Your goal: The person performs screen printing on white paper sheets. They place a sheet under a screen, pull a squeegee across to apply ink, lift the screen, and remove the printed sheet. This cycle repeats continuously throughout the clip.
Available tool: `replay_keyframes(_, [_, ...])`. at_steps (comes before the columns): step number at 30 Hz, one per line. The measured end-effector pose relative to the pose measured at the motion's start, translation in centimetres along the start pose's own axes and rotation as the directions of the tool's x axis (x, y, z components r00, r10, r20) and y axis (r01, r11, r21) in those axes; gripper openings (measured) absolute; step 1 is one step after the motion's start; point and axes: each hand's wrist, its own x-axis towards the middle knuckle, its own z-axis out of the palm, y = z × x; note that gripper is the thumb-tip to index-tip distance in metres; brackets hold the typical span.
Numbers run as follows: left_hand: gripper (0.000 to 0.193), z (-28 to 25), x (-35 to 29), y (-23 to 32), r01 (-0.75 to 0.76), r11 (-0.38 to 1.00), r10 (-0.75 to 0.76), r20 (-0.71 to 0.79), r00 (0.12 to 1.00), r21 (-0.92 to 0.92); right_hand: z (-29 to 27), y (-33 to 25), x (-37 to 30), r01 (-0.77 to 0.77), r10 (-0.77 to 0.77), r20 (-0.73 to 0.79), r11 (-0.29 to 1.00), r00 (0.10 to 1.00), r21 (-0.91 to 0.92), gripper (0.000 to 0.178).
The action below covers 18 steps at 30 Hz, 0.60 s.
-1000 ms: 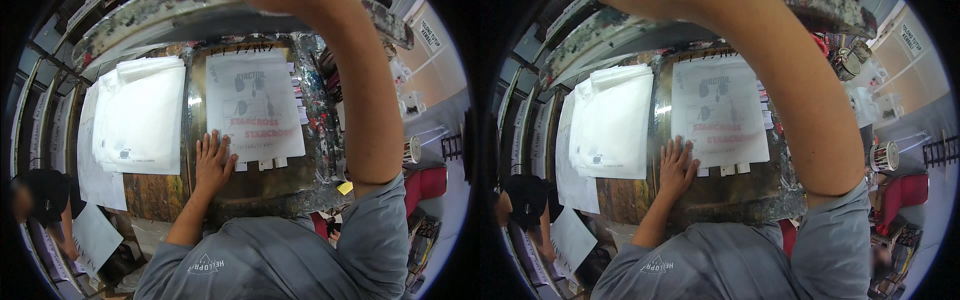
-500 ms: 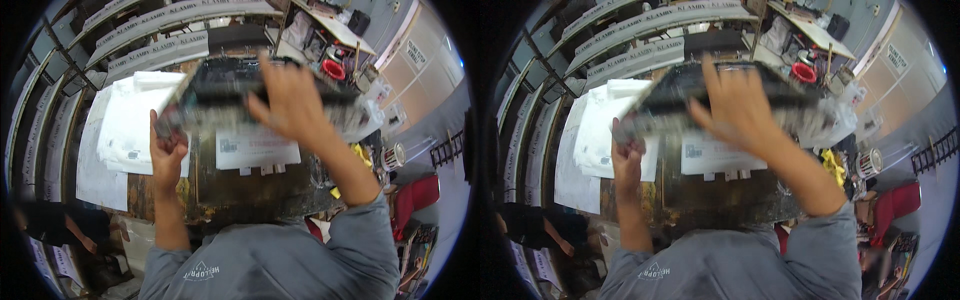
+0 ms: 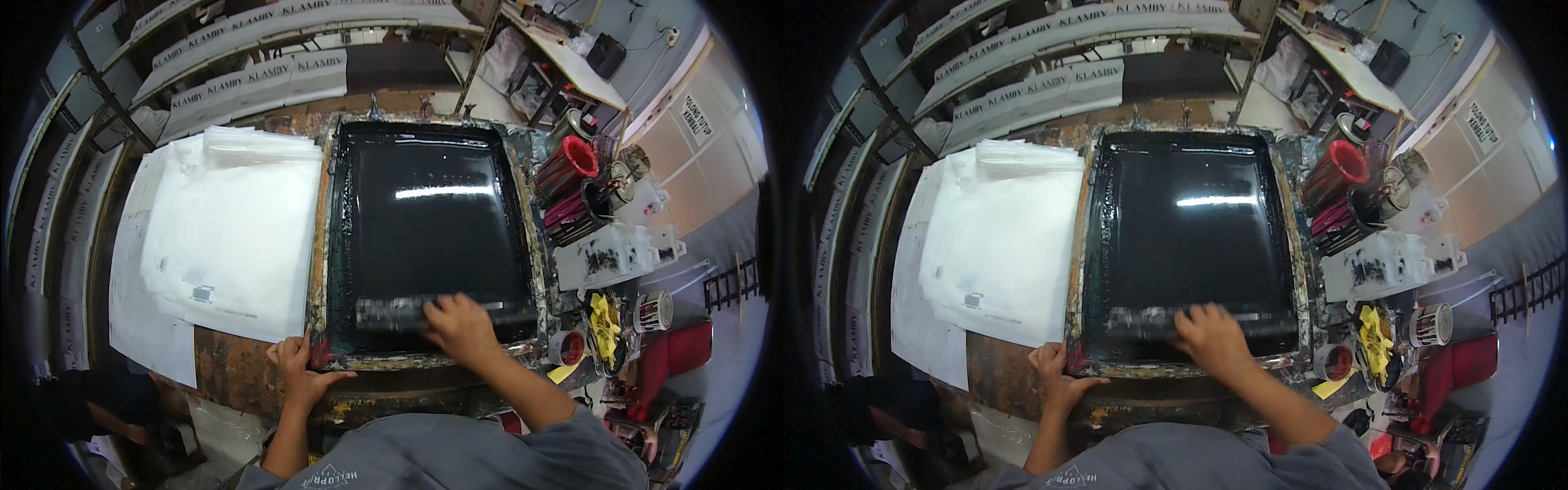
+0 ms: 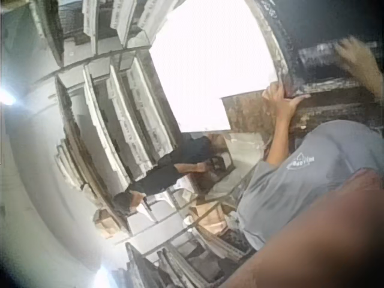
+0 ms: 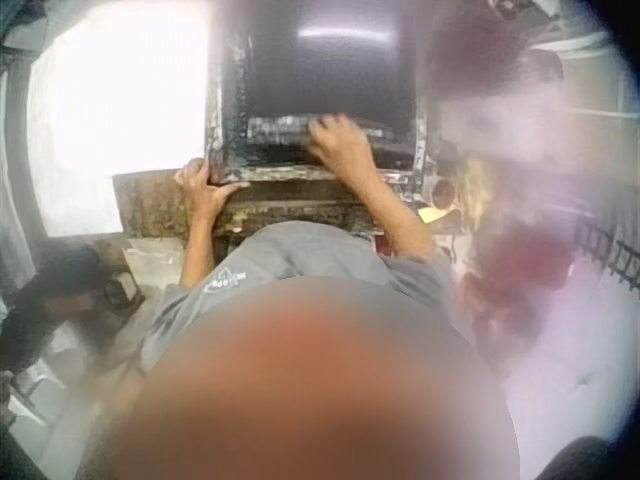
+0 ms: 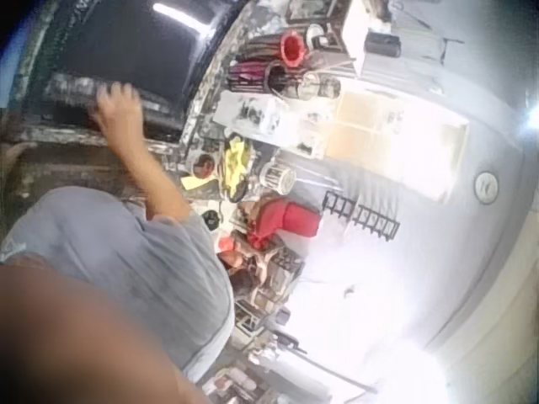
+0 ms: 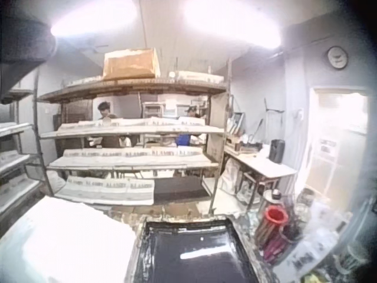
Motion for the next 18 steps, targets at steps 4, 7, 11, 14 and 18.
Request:
replay_keyframes(4, [0.127, -0.7, 0.2, 0.4, 0.017, 1.0, -0.016, 0.036, 0.999, -0.022, 3.4, 7.7, 9.8, 0.041, -0.05, -0.144, 0.997, 0.988, -0.061, 0.04])
replay_keyframes(7, [0.129, -1.0, 0.1, 0.2, 0.033, 0.999, -0.032, 0.039, 0.999, -0.029, 4.5, 12.8, 18.9, 0.0, -0.016, -0.181, 0.996, 0.983, -0.092, 0.034])
replay_keyframes(11, [0.137, -0.2, -0.6, 0.4, 0.04, 0.997, -0.046, -0.079, 0.996, -0.069, 1.1, 17.5, 28.9, 0.065, -0.074, -0.06, 0.99, 0.995, -0.128, 0.044])
replay_keyframes(14, [0.143, 1.4, -1.6, 1.2, 0.12, 0.939, -0.179, -0.159, 0.971, -0.323, -0.5, 19.6, 32.4, -0.005, 0.013, 0.084, 0.995, 0.996, -0.103, 0.053])
replay_keyframes(18, [0.144, 3.7, -2.4, 1.9, 0.136, 0.778, -0.318, -0.197, 0.928, -0.614, 1.6, 19.9, 31.4, 0.039, -0.056, -0.086, 0.982, 0.995, -0.187, 0.049])
